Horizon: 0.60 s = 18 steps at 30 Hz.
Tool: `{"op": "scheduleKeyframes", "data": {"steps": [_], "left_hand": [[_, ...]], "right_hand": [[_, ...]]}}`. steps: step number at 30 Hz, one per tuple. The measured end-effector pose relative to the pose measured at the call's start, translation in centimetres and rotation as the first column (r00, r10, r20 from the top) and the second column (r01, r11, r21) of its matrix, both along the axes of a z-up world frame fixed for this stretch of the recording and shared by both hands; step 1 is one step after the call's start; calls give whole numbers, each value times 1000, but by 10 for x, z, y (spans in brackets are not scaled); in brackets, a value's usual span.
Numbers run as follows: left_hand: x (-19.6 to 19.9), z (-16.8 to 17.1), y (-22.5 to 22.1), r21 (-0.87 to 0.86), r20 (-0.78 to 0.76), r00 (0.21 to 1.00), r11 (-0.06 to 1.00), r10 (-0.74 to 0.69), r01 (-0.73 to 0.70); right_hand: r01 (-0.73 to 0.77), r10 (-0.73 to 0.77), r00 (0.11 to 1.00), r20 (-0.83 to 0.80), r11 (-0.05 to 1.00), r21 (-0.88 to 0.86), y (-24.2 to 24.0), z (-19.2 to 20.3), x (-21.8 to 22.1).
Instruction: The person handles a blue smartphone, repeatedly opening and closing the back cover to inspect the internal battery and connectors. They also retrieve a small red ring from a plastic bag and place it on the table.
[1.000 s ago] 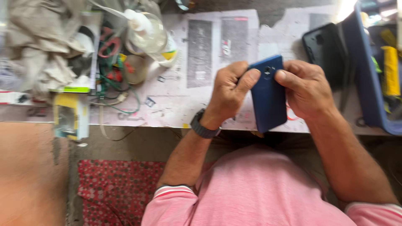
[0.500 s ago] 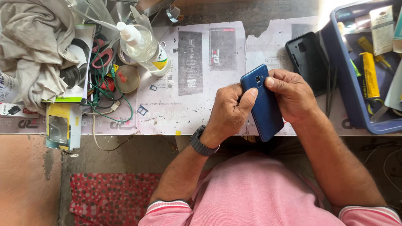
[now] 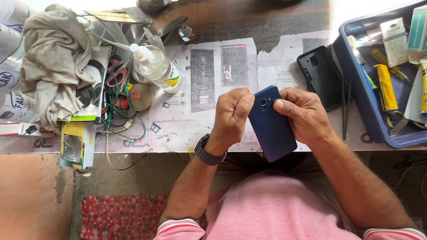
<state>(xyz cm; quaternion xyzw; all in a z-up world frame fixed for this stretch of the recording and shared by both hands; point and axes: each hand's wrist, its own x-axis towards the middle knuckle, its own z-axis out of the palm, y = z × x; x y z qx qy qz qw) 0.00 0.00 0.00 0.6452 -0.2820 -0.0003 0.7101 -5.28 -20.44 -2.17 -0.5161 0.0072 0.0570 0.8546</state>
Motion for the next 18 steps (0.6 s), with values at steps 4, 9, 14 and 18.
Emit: {"op": "scheduleKeyframes", "data": {"steps": [4,9,14,18], "left_hand": [[1,4,3,63,-23,999,997,-48,49],[0,9,6,129,34,996,989,-79,74],[0,4,1,61,23,990,989,-138,136],[1,-1,6,170,-16,994,979,-111,113]], "right_hand": [[-34,34,999,21,999,3,1,3,-1],[4,-21,998,-62,963,-270,3,16,3],[21,-14,1000,24,957,-290,6,18,12],[14,-15,1000,-1,949,-315,6,19,15]]}}
